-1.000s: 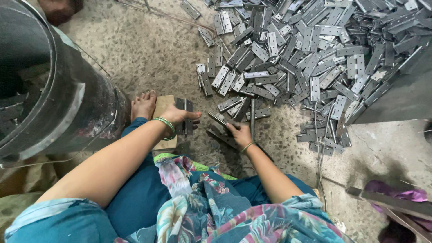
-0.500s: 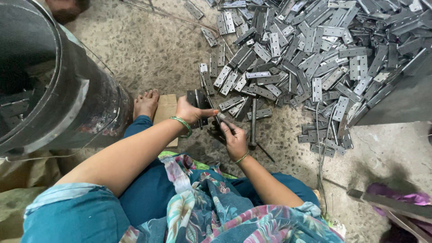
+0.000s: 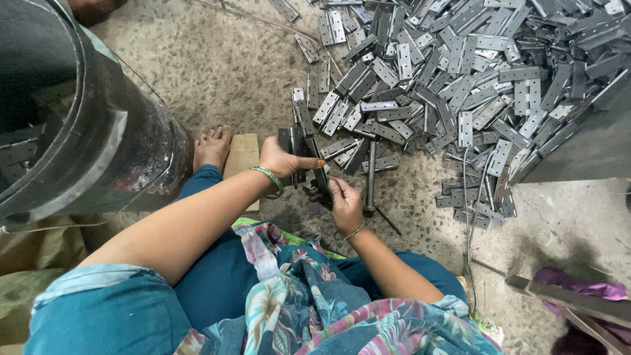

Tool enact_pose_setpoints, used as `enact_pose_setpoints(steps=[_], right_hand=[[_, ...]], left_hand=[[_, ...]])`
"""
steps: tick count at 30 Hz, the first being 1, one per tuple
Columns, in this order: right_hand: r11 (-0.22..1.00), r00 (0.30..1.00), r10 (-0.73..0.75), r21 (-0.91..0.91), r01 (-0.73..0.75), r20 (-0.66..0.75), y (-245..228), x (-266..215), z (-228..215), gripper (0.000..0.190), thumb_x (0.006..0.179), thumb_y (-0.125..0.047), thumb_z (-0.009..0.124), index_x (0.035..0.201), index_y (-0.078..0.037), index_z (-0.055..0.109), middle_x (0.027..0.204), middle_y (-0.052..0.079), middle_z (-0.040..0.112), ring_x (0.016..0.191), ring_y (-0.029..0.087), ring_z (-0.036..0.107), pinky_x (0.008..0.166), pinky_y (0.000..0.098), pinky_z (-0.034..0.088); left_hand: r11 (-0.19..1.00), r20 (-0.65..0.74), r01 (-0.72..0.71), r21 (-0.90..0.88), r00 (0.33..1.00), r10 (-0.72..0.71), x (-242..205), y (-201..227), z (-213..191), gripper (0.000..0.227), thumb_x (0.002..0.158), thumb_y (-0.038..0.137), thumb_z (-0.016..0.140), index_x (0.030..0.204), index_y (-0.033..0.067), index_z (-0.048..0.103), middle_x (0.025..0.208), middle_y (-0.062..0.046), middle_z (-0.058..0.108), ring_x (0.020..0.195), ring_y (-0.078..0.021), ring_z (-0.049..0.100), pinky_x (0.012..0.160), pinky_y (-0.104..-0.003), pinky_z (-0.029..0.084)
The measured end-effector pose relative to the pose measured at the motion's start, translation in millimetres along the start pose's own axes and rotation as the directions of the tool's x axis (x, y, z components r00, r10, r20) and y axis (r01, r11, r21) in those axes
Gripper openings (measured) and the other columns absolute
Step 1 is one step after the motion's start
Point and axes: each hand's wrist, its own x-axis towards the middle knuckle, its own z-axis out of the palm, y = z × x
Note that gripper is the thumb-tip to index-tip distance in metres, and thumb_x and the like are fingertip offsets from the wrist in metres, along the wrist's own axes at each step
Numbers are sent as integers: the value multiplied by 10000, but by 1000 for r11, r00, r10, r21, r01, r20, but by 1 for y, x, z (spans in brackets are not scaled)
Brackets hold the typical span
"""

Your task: The person sits on the floor and assembles small metal hardware pieces by inserting pins into rectangular brackets. They use a metal rod to tap the pins into place and then place the assembled units into a nearby bucket. The process is repeated continuously with a large pile of parts on the floor.

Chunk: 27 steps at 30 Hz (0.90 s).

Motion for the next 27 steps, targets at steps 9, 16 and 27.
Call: enact_pose_setpoints(steps=[9, 16, 27], right_hand=[[843, 968, -231, -517, 151, -93, 16, 0, 2, 303, 1048, -201, 544, 1249, 11, 627, 905, 116, 739, 785, 137, 689, 720, 312, 564], [721, 923, -366, -664, 200, -120, 36, 3, 4, 189, 1058, -140, 576, 1136, 3, 672, 876, 141, 708, 754, 213, 659, 686, 364, 544], [830, 854, 498, 369, -419, -151, 29, 20, -22, 217, 1049, -191, 526, 1154, -35, 636, 843, 72, 697, 619, 176, 651, 472, 311, 515]], left_hand=[[984, -86, 149, 97, 986, -141, -4, 1, 5, 345, 517, 108, 954, 780, 31, 745, 772, -39, 757, 642, -126, 684, 608, -301, 572], [952, -168, 301, 58, 943, -288, 7, -15, 15, 257, 549, 56, 882, 728, -46, 730, 718, -108, 746, 599, -195, 707, 537, -357, 573], [995, 87, 98, -27, 992, -95, 7, -19, 0, 333, 534, -5, 874, 844, -3, 752, 840, -75, 770, 718, -178, 716, 686, -339, 609]])
